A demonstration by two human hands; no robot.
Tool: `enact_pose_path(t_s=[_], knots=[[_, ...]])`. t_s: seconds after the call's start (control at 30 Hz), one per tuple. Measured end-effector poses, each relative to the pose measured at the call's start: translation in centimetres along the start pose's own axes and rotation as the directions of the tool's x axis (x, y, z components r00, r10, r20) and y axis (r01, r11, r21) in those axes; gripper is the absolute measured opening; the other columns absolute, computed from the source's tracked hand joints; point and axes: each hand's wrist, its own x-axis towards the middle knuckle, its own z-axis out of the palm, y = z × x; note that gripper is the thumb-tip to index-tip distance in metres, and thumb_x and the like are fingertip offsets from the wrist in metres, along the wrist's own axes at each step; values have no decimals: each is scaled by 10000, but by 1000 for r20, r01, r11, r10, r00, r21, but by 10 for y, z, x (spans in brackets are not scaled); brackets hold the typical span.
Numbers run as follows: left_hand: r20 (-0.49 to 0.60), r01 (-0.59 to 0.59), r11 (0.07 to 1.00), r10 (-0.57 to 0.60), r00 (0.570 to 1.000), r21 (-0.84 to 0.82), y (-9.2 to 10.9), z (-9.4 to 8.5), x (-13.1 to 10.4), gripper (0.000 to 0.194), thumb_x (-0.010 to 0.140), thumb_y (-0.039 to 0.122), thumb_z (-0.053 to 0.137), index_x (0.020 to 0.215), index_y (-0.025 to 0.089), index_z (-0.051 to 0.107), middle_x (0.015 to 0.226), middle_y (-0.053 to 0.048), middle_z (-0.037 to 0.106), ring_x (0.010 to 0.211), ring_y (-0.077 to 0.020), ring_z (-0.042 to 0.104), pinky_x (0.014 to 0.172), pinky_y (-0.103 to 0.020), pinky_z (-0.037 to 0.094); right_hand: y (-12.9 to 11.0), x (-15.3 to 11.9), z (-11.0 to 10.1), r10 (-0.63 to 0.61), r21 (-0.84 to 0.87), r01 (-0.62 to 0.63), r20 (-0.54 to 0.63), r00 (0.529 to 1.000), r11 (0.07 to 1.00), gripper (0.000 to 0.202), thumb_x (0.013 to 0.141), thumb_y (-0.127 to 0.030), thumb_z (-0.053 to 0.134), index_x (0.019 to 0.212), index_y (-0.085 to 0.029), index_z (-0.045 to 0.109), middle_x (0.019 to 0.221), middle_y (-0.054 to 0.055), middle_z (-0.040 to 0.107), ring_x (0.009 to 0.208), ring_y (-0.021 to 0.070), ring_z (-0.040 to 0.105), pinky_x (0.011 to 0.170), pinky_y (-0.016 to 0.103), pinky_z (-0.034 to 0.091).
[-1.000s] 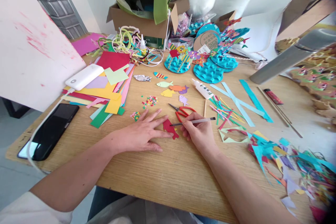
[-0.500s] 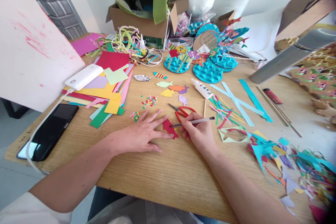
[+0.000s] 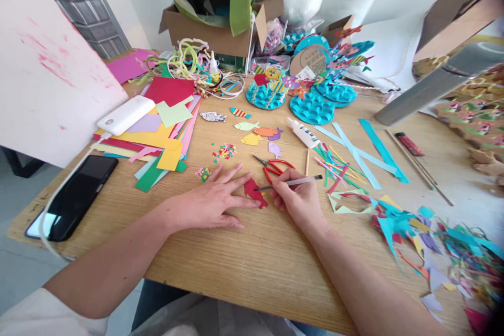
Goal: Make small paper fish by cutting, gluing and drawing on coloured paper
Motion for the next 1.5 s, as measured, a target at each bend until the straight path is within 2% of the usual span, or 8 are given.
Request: enact_pose_path(t_s=[0.83, 1.5], knots=[[15, 7, 999, -7, 1000, 37, 0, 0, 0, 552, 886, 531, 595, 1415, 443, 465, 1642, -65, 168, 1507, -374, -16, 1157, -646, 41, 0, 0, -1, -1, -13, 1, 12, 1000, 1000, 170, 623, -297, 655, 595, -216, 508, 435, -23, 581, 326, 102, 482, 314, 191, 336], [7, -3, 1000, 3, 1000, 1, -1, 0, -1, 556, 890, 535, 589, 1422, 440, 456, 1646, -48, 150, 1510, -362, -27, 1167, -628, 14, -1, 0, -1, -12, -14, 13, 53, 998, 1000, 178, 629, -287, 661, 587, -217, 502, 423, -27, 574, 327, 99, 472, 332, 194, 343]])
